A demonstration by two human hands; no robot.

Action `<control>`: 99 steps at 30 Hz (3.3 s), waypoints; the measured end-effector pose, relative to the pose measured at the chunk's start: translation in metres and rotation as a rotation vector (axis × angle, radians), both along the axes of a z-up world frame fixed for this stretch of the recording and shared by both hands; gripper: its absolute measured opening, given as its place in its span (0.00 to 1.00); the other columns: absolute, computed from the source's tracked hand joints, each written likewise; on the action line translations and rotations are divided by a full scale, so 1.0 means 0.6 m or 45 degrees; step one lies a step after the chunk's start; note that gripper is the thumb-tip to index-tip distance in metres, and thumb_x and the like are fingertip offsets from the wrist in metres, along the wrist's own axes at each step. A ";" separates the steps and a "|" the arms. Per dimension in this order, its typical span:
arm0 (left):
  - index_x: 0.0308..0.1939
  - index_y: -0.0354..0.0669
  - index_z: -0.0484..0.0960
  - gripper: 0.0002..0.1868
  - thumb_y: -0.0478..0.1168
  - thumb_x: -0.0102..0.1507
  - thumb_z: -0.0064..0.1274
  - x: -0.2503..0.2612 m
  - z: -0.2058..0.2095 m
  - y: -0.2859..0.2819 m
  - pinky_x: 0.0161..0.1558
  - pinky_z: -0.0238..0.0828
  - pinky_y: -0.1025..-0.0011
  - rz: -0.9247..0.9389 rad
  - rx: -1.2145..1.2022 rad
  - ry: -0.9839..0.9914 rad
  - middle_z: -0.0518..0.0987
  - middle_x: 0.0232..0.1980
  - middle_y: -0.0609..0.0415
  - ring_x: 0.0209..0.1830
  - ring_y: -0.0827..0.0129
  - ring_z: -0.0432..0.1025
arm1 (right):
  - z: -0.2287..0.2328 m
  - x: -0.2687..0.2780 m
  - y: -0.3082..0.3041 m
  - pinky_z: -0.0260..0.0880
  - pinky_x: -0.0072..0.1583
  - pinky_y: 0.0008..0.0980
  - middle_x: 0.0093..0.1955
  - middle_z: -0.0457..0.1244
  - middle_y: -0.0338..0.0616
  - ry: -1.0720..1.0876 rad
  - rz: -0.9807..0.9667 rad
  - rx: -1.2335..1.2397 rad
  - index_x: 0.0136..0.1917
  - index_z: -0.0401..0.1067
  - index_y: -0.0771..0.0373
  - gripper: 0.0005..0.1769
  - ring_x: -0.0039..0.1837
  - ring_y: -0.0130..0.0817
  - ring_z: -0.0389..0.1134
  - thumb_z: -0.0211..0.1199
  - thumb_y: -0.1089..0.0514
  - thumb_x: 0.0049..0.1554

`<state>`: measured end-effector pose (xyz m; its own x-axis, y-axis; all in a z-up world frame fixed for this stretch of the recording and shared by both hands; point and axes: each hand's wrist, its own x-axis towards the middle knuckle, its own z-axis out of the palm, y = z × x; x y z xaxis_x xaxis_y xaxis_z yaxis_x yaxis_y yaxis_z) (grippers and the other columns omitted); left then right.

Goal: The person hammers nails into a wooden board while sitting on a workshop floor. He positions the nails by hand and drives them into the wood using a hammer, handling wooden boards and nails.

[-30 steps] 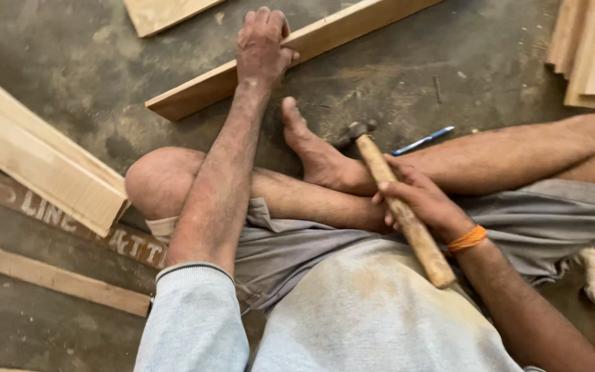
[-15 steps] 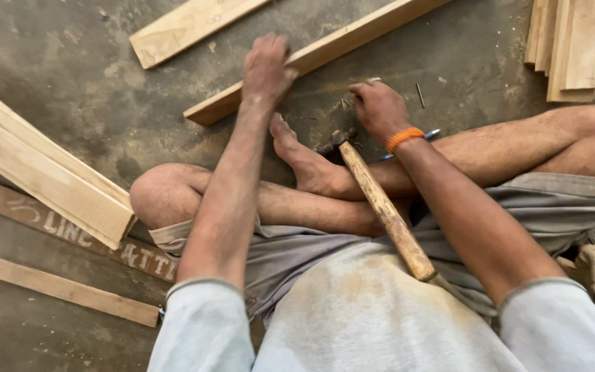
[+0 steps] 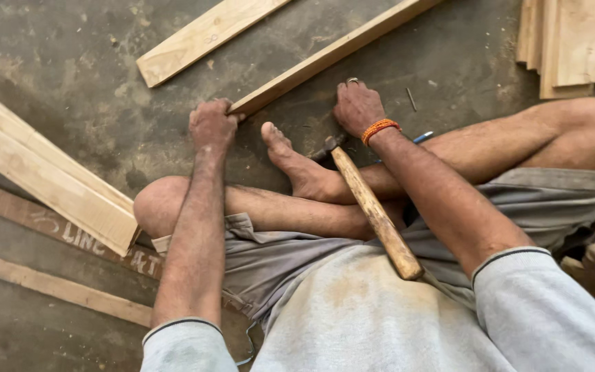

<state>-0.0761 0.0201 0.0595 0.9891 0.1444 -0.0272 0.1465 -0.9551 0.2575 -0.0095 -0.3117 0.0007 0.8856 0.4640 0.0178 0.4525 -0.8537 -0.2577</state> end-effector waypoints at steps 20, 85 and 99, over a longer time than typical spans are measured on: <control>0.35 0.50 0.87 0.14 0.53 0.55 0.71 0.039 -0.066 -0.022 0.47 0.67 0.53 -0.028 -0.233 -0.276 0.83 0.37 0.54 0.44 0.55 0.75 | 0.280 -0.118 -0.004 0.77 0.57 0.33 0.52 0.70 0.45 1.591 -0.463 2.003 0.64 0.72 0.63 0.10 0.52 0.34 0.73 0.58 0.66 0.69; 0.31 0.39 0.85 0.05 0.37 0.57 0.58 0.085 -0.197 -0.060 0.13 0.70 0.74 0.115 -0.408 -0.094 0.76 0.15 0.50 0.10 0.73 0.70 | 0.100 0.049 0.198 0.76 0.49 0.29 0.46 0.71 0.41 0.168 0.482 0.666 0.54 0.78 0.64 0.05 0.47 0.29 0.74 0.63 0.64 0.74; 0.32 0.38 0.85 0.06 0.38 0.55 0.58 0.081 -0.187 -0.060 0.14 0.70 0.74 0.177 -0.504 -0.100 0.76 0.15 0.51 0.10 0.73 0.70 | 0.097 0.050 0.195 0.76 0.48 0.29 0.47 0.72 0.43 0.181 0.465 0.658 0.55 0.79 0.65 0.05 0.47 0.31 0.74 0.65 0.62 0.73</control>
<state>-0.0272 -0.0159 -0.0529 0.9622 0.2703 -0.0325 0.2323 -0.7527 0.6160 0.0207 -0.1945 0.0586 0.6827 0.6988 0.2135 0.6213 -0.4013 -0.6731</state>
